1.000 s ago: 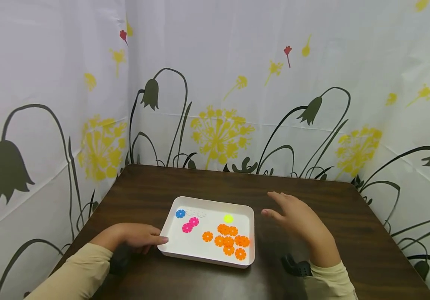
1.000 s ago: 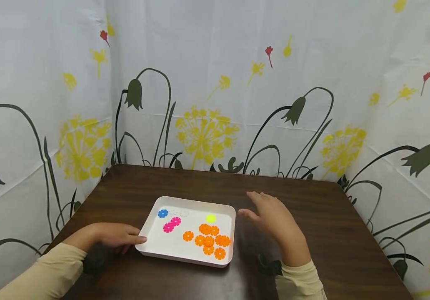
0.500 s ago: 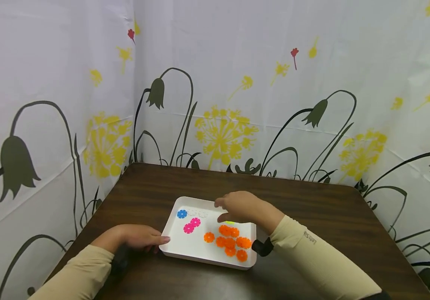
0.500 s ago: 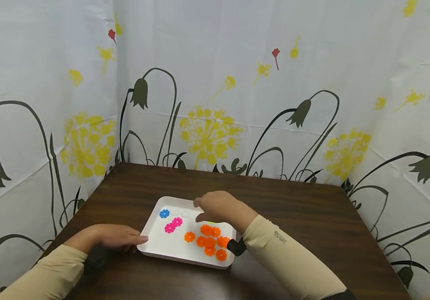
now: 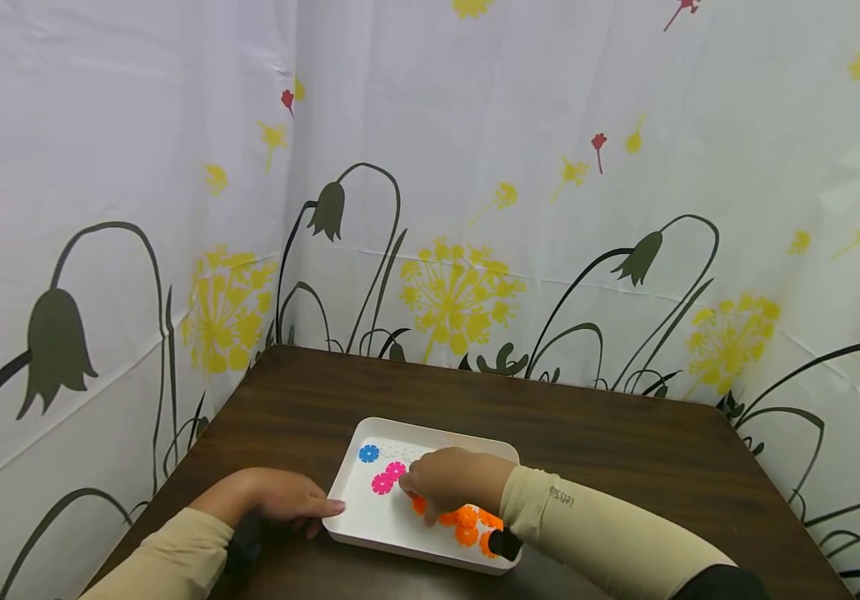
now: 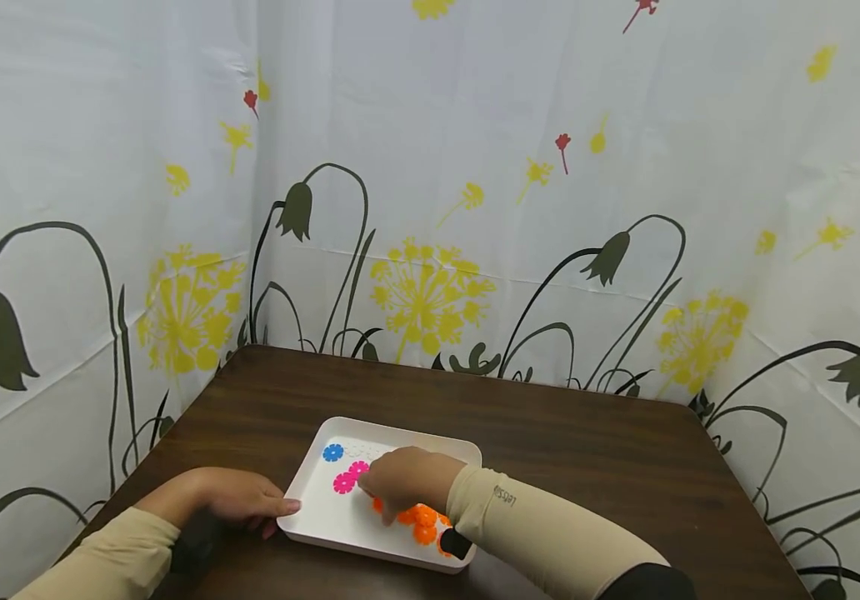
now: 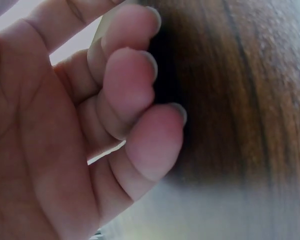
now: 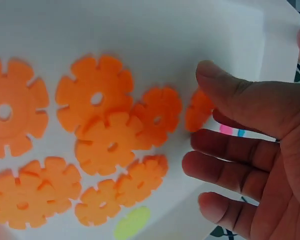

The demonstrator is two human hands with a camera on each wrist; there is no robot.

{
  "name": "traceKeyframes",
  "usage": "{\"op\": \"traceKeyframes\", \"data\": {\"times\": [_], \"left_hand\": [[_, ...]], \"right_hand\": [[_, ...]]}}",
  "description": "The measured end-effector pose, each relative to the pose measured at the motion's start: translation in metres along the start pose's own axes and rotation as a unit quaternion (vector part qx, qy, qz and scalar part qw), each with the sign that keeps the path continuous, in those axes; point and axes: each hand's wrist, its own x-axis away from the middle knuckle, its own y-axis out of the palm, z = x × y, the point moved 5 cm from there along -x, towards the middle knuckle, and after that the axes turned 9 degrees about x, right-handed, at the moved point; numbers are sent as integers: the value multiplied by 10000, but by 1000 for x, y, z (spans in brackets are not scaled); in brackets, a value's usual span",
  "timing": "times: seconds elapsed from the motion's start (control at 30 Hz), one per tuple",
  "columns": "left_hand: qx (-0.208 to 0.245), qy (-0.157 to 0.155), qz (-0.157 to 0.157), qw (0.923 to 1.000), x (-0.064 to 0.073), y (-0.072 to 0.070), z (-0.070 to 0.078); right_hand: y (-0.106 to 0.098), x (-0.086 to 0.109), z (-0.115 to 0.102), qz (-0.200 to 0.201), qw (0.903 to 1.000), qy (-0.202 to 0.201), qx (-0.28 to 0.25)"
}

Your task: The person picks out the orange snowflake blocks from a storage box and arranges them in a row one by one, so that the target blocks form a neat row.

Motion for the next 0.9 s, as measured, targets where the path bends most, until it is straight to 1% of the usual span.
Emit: {"op": "traceKeyframes", "data": {"times": [0.13,0.33,0.47,0.53,0.57,0.6,0.67,0.73,0.77,0.8,0.87,0.9], "left_hand": [[-164,-20,28,9999,0,-2,4],[-279,-68,49,9996,1,-5,6],[-260,-92,42,9996,2,0,4],[-217,-153,34,9996,3,3,1],[-206,-175,35,9996,3,5,0],[-177,-203,43,9996,3,5,-1],[-124,-207,28,9997,2,5,-3],[-71,-121,-38,9999,-2,3,-7],[-132,-34,-145,9998,-5,2,-11],[-192,95,-230,9995,-9,1,-14],[-180,264,-327,9990,-16,0,-22],[-212,336,-345,9986,-20,0,-26]], "right_hand": [[4,-3,0,111,9999,-24,107],[11,-7,2,173,9989,117,-426],[12,-4,-1,213,9991,-9,-373],[9,2,-1,309,9982,-53,-504],[5,6,1,463,9973,-52,-568],[0,11,5,662,9949,-1,-758],[-11,24,16,1145,9853,156,-1254],[-22,42,31,1702,9672,314,-1857],[-27,52,38,2013,9555,334,-2129],[-31,63,44,2298,9413,352,-2447],[-34,87,56,2851,9090,365,-3017],[-33,99,61,3150,8927,351,-3204]]}}
